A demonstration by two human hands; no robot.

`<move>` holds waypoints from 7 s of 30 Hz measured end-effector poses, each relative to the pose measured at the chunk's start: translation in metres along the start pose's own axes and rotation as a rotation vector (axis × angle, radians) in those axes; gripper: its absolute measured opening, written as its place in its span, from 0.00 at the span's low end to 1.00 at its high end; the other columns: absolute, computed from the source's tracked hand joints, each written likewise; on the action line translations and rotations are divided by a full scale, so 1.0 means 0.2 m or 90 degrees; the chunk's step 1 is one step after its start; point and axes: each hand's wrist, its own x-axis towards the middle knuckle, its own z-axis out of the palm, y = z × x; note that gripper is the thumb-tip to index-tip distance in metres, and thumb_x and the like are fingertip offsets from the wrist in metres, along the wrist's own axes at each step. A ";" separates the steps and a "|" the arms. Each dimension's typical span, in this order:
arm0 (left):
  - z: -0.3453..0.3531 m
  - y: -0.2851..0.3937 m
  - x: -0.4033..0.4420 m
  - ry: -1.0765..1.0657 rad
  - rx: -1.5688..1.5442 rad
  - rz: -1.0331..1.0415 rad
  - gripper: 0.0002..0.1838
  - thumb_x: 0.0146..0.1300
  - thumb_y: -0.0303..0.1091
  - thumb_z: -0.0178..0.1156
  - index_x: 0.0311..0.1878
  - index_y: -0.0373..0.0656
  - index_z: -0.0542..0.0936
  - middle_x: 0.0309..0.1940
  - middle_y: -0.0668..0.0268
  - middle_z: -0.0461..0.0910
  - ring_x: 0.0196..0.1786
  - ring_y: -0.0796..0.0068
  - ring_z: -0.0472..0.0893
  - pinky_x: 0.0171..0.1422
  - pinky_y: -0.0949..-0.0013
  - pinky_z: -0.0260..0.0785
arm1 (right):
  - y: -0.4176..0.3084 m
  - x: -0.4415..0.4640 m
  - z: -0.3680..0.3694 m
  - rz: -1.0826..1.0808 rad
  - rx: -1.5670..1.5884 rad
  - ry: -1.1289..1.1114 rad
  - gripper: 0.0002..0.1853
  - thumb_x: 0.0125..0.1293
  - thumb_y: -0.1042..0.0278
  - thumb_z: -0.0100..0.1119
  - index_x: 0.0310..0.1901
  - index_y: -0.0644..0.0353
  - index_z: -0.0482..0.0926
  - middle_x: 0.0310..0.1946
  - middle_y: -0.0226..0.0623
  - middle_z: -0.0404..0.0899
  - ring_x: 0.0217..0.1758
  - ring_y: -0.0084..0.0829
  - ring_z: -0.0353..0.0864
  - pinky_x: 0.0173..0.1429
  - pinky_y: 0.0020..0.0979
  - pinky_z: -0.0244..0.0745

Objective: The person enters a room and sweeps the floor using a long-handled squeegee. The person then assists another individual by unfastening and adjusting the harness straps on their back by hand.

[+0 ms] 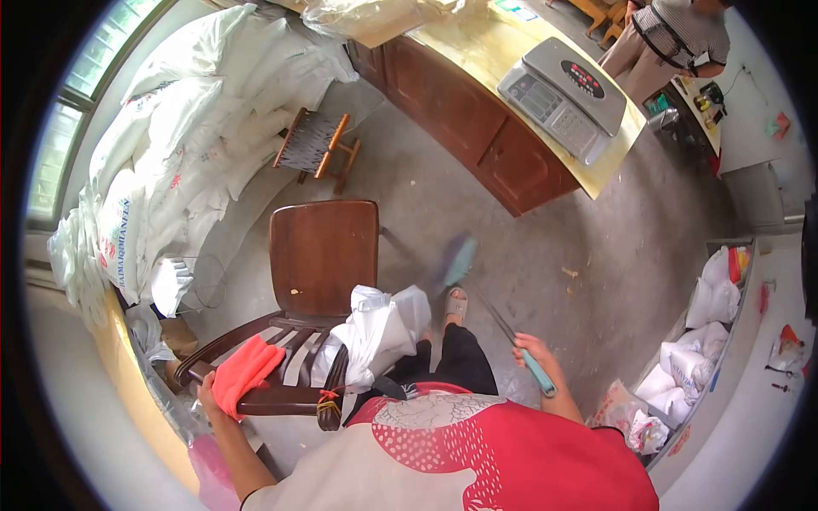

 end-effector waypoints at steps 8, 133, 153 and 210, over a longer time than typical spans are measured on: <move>0.12 0.10 -0.16 0.022 0.027 0.050 0.05 0.50 0.26 0.53 0.29 0.34 0.70 0.24 0.61 0.74 0.24 0.67 0.77 0.30 0.66 0.74 | -0.16 -0.14 -0.07 -0.085 -0.077 0.248 0.32 0.57 0.74 0.52 0.63 0.57 0.53 0.18 0.37 0.68 0.16 0.26 0.67 0.15 0.31 0.63; 1.94 -0.38 -0.91 -0.487 0.005 -0.073 0.18 0.51 0.24 0.54 0.45 0.22 0.69 0.41 0.52 0.75 0.40 0.60 0.79 0.49 0.60 0.72 | -0.04 -0.45 -0.81 -0.148 -0.601 0.390 0.13 0.53 0.66 0.55 0.36 0.67 0.71 0.34 0.51 0.78 0.38 0.52 0.78 0.39 0.47 0.73; 1.99 -0.30 -0.63 -1.083 0.476 0.291 0.40 0.55 0.53 0.56 0.66 0.52 0.50 0.58 0.55 0.67 0.60 0.48 0.64 0.65 0.56 0.55 | 1.14 -0.07 -0.22 -0.037 -0.259 0.562 0.24 0.53 0.66 0.51 0.53 0.63 0.67 0.45 0.52 0.75 0.50 0.50 0.74 0.53 0.44 0.70; 3.18 -1.92 -3.26 -1.079 0.695 0.745 0.16 0.55 0.26 0.54 0.48 0.39 0.72 0.49 0.60 0.72 0.54 0.64 0.70 0.56 0.64 0.62 | 1.80 -0.48 -1.64 -0.132 -0.371 0.585 0.09 0.28 0.67 0.65 0.18 0.49 0.77 0.22 0.38 0.78 0.27 0.43 0.78 0.33 0.40 0.72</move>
